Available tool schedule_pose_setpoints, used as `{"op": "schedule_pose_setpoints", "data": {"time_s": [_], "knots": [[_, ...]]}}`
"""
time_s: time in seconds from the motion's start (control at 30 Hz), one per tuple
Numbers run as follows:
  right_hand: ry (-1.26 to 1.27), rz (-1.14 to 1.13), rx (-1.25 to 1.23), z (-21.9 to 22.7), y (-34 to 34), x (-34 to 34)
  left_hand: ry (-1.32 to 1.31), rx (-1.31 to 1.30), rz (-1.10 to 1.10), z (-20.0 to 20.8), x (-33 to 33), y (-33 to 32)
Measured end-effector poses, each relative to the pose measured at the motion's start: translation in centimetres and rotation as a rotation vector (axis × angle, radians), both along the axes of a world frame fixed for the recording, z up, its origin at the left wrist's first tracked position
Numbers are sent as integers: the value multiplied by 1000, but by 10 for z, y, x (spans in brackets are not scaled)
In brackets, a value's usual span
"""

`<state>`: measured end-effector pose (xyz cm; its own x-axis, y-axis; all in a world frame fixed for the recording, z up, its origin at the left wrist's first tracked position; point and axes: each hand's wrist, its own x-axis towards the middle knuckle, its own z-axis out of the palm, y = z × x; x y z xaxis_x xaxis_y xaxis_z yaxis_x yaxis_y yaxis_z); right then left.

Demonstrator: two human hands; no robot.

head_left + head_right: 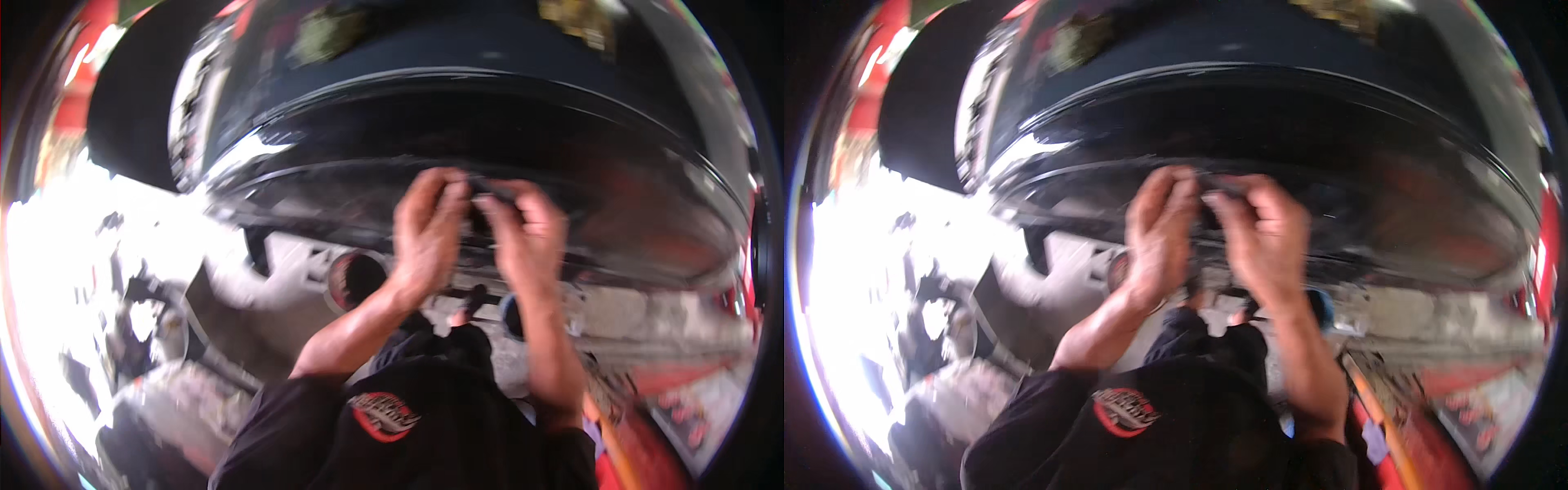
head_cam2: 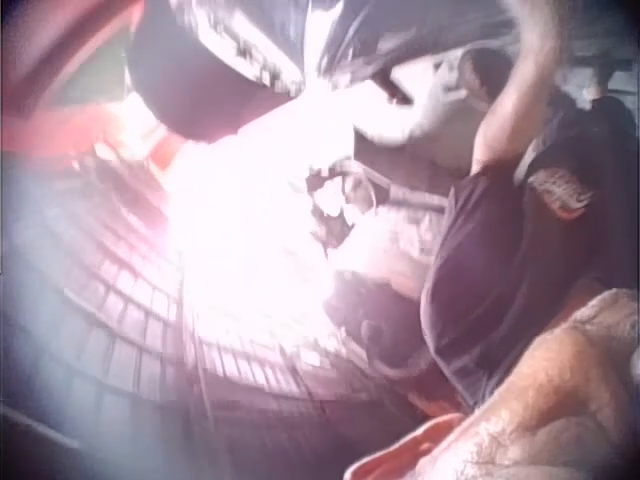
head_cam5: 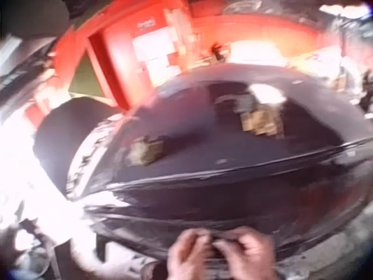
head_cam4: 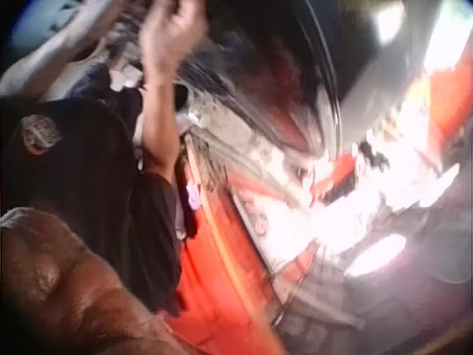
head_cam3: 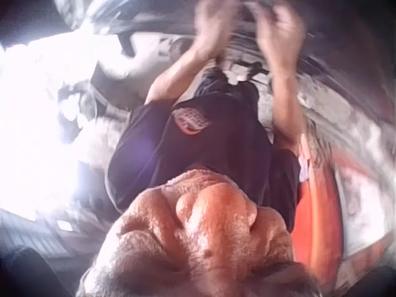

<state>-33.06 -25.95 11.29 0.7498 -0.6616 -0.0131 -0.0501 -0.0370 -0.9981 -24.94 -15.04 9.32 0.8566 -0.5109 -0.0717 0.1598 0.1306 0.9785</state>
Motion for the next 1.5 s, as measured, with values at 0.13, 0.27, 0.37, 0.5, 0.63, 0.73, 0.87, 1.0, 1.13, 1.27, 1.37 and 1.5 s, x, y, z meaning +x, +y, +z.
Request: {"op": "schedule_pose_setpoints", "data": {"time_s": [0.13, 0.27, 0.37, 0.5, 0.63, 0.73, 0.87, 1.0, 1.13, 1.27, 1.37, 1.5], "knots": [[-122, -70, -525, -12, 17, 19, 19, 22, 80, 4, 7, 15], [-295, 55, -182, -14, 23, 25, 106, -237, -38, 1, 21, 24], [-195, 192, 287, 0, 6, 3, 106, -286, -236, -16, 34, 27], [-236, 102, 402, -23, 14, 7, 129, -297, -150, -15, 28, 27], [-207, -185, -270, -29, 28, 12, -429, 71, 140, -18, 8, 29], [-235, -285, -463, -32, 32, 7, -813, 292, -43, -21, 1, 50], [-261, -212, -382, -36, 37, -3, -706, 244, -28, -29, -10, 39], [-262, -76, -67, -33, 38, -16, -272, 11, -101, -30, -14, 41], [-260, 48, -65, -37, 31, -20, -44, -105, -143, -29, -13, 49], [-309, 79, -203, -43, 40, -17, 36, 72, 78, -8, -23, 50], [-188, -163, -450, -37, 37, -32, -5, 76, 11, -14, -28, 39], [-78, -74, -395, -33, 22, -35, -20, -98, -120, -22, -23, 37]]}}
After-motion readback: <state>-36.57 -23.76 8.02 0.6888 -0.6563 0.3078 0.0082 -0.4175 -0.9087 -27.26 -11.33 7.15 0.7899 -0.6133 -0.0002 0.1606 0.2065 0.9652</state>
